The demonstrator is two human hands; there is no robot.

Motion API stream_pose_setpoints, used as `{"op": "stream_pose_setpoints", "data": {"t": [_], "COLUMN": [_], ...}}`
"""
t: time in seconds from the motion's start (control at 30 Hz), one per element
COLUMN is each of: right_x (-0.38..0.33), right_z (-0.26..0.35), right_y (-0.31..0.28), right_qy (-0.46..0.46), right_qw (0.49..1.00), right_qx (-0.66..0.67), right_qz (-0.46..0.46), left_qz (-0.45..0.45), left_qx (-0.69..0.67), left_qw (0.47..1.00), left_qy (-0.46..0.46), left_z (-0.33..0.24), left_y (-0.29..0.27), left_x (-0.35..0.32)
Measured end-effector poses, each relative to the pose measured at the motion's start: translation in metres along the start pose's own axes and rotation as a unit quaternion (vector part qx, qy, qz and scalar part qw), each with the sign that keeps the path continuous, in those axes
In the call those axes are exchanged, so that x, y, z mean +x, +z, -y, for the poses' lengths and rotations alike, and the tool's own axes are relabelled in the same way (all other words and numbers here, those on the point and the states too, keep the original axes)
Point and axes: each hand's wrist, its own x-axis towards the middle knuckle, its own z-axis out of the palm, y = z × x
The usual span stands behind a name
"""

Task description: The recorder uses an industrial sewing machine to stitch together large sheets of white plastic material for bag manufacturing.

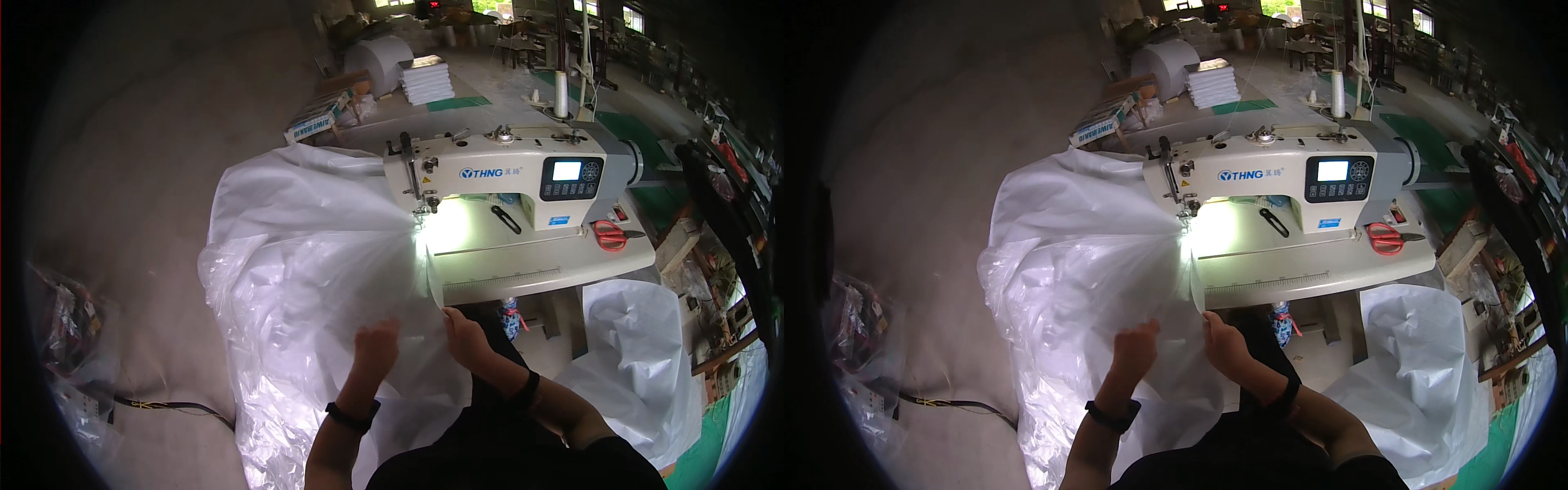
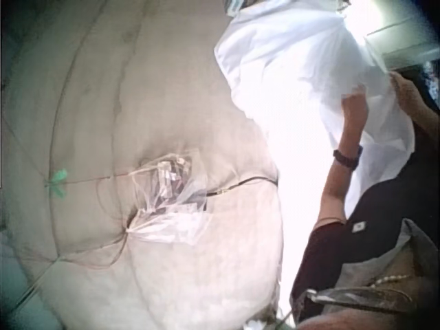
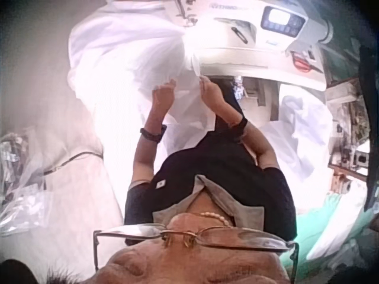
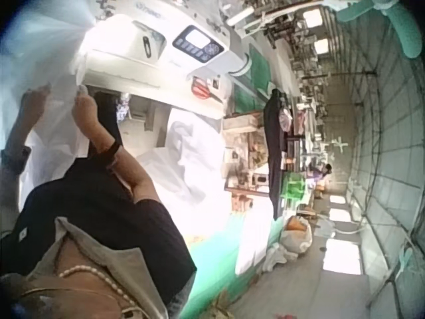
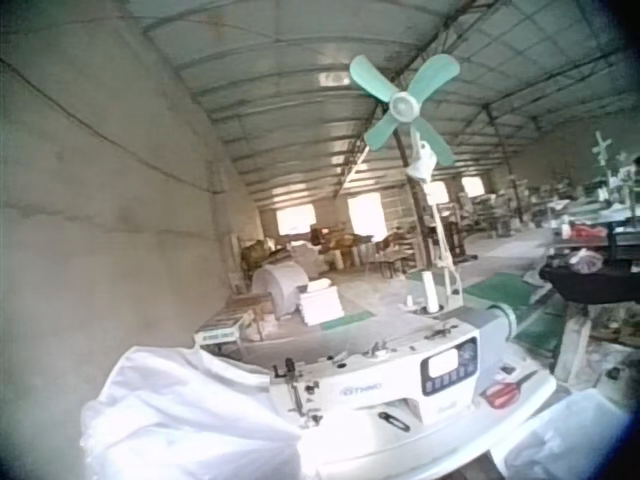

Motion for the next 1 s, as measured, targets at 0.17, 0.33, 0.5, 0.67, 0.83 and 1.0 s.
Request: {"op": "stream_pose_setpoints", "data": {"t": [0.17, 0.33, 0.5, 0.67, 0.83, 1.0], "right_x": [0.008, 0.004, 0.0, -0.018, -0.03, -0.003], "right_z": [0.009, 0.014, 0.011, 0.005, -0.004, -0.007], "right_y": [-0.003, -0.014, -0.011, 0.004, 0.024, 0.054], "right_qy": [0.065, 0.132, 0.185, 0.071, -0.12, -0.074], "right_qw": [0.938, 0.896, 0.812, 0.991, 0.972, 0.993], "right_qx": [0.34, 0.423, 0.549, 0.066, -0.187, 0.094], "right_qz": [-0.03, 0.018, 0.067, 0.089, 0.083, 0.018], "left_qz": [-0.031, 0.056, 0.089, 0.105, -0.145, -0.13], "left_qx": [-0.105, -0.136, -0.2, -0.243, -0.118, -0.026], "left_qw": [0.993, 0.989, 0.975, 0.962, 0.97, 0.975], "left_qy": [0.048, 0.017, -0.043, 0.071, -0.154, -0.179], "left_z": [-0.042, -0.069, -0.1, -0.06, 0.069, 0.15], "left_y": [-0.009, -0.021, -0.017, -0.016, 0.006, 0.031], "left_x": [-0.001, 0.008, -0.017, -0.043, -0.014, 0.002]}}
